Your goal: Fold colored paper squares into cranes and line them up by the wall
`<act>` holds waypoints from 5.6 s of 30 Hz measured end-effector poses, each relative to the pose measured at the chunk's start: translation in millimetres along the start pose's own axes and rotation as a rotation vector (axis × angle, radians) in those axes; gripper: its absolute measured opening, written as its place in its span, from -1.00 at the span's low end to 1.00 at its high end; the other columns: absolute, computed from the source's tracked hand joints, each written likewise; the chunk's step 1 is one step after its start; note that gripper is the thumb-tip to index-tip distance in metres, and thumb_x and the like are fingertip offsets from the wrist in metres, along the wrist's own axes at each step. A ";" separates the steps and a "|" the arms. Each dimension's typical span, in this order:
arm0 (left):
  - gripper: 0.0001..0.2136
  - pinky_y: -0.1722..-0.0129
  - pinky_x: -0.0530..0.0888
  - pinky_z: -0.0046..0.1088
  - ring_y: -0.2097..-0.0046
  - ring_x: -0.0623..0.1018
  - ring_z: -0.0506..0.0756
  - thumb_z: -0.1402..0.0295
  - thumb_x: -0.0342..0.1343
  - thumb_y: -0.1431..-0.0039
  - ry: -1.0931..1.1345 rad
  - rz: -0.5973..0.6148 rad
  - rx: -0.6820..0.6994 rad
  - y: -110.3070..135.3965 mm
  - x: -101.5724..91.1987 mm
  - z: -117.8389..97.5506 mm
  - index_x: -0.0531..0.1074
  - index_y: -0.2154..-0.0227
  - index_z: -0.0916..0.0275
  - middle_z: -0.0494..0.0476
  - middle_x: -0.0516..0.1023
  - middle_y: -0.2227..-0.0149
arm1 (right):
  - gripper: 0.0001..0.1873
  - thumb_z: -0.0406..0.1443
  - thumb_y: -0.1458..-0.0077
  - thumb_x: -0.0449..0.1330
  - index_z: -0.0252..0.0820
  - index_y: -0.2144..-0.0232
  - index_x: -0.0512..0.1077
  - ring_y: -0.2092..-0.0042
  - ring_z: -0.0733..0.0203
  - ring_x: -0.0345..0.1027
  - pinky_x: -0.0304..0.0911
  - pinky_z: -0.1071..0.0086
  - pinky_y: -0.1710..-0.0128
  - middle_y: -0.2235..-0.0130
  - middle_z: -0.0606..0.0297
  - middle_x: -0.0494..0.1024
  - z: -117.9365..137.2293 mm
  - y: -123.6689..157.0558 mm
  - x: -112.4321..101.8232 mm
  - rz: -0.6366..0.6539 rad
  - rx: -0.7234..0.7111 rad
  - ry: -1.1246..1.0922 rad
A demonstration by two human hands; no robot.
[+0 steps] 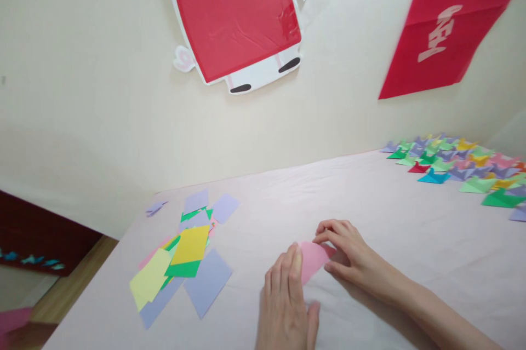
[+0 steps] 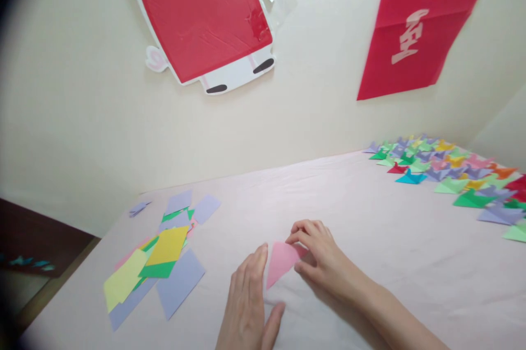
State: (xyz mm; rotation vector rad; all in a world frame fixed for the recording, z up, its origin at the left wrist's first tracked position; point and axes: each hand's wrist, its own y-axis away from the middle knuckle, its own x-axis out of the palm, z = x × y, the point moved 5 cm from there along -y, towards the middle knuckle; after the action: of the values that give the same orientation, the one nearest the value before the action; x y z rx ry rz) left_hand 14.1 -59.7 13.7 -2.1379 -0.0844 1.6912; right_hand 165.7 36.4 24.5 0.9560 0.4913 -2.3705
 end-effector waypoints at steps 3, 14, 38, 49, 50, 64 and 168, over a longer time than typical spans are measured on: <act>-0.26 -0.16 0.32 -0.15 -0.30 0.20 0.22 0.54 -0.01 -0.07 0.056 0.025 0.046 -9.7 0.5 -3.5 -0.14 -0.32 0.44 0.39 0.19 -0.30 | -0.76 -0.46 -0.06 0.11 -0.07 0.24 0.42 -0.06 0.04 0.19 0.19 0.08 -0.07 0.03 0.18 0.42 9.0 -1.6 2.2 -0.010 -0.067 -0.005; -0.28 -0.15 0.28 -0.15 -0.34 0.14 0.21 0.09 0.04 -0.22 0.037 0.142 0.200 -6.7 14.3 3.0 -0.02 -0.33 0.34 0.24 0.20 -0.31 | -0.78 -0.49 -0.14 0.10 -0.11 0.42 0.46 0.00 0.04 0.23 0.18 0.15 0.03 0.08 0.19 0.47 5.0 -5.4 -7.1 -0.129 -0.224 0.257; -0.26 0.02 0.40 -0.14 -0.08 0.41 0.34 0.09 0.23 -0.04 -0.067 0.016 0.046 20.3 36.7 -14.6 0.18 -0.26 0.24 0.39 0.25 -0.26 | -0.86 -0.28 -0.24 0.04 -0.11 0.29 0.40 0.30 0.17 0.40 0.26 0.33 0.28 0.35 0.29 0.53 -4.9 16.6 0.5 -0.037 0.241 0.053; -0.32 0.02 0.35 -0.16 -0.03 0.39 0.29 -0.10 0.10 -0.09 -0.101 0.019 0.062 14.9 34.4 -15.7 0.30 -0.20 0.17 0.21 0.34 -0.23 | -0.79 -0.29 -0.26 0.01 -0.11 0.33 0.44 0.28 0.15 0.40 0.24 0.32 0.27 0.35 0.28 0.53 -3.6 11.8 6.5 -0.038 0.109 0.142; -0.32 0.02 0.35 -0.16 -0.03 0.38 0.29 -0.10 0.10 -0.10 -0.102 0.029 0.064 14.3 33.9 -15.9 0.29 -0.20 0.18 0.21 0.33 -0.23 | -0.80 -0.30 -0.26 0.02 -0.11 0.33 0.44 0.28 0.15 0.40 0.24 0.33 0.27 0.35 0.28 0.53 -3.7 11.3 6.8 -0.039 0.106 0.149; -0.43 0.09 0.39 -0.21 0.02 0.36 0.23 -0.05 0.14 -0.12 -0.056 0.096 0.065 -0.2 17.7 -18.9 0.34 -0.17 0.04 0.06 0.32 -0.25 | -0.80 -0.32 -0.25 0.03 -0.10 0.35 0.44 0.30 0.16 0.37 0.21 0.34 0.31 0.38 0.30 0.50 -6.5 10.4 10.9 -0.050 0.122 0.187; -0.25 -0.05 0.29 -0.23 -0.26 0.25 0.25 -0.14 -0.09 -0.21 -0.140 -0.033 0.363 0.6 4.9 -8.7 0.16 -0.26 0.37 0.19 0.30 -0.26 | -0.72 -0.46 -0.11 0.07 -0.07 0.39 0.54 -0.25 -0.04 0.04 0.16 0.03 -0.17 -0.16 0.24 0.40 3.5 21.2 7.1 -0.064 -0.199 0.151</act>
State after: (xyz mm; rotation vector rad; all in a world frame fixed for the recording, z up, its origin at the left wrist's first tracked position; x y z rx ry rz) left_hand 23.5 -61.2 10.5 -1.7448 0.1368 1.6875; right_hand 172.2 15.5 19.1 1.0442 0.8099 -2.2634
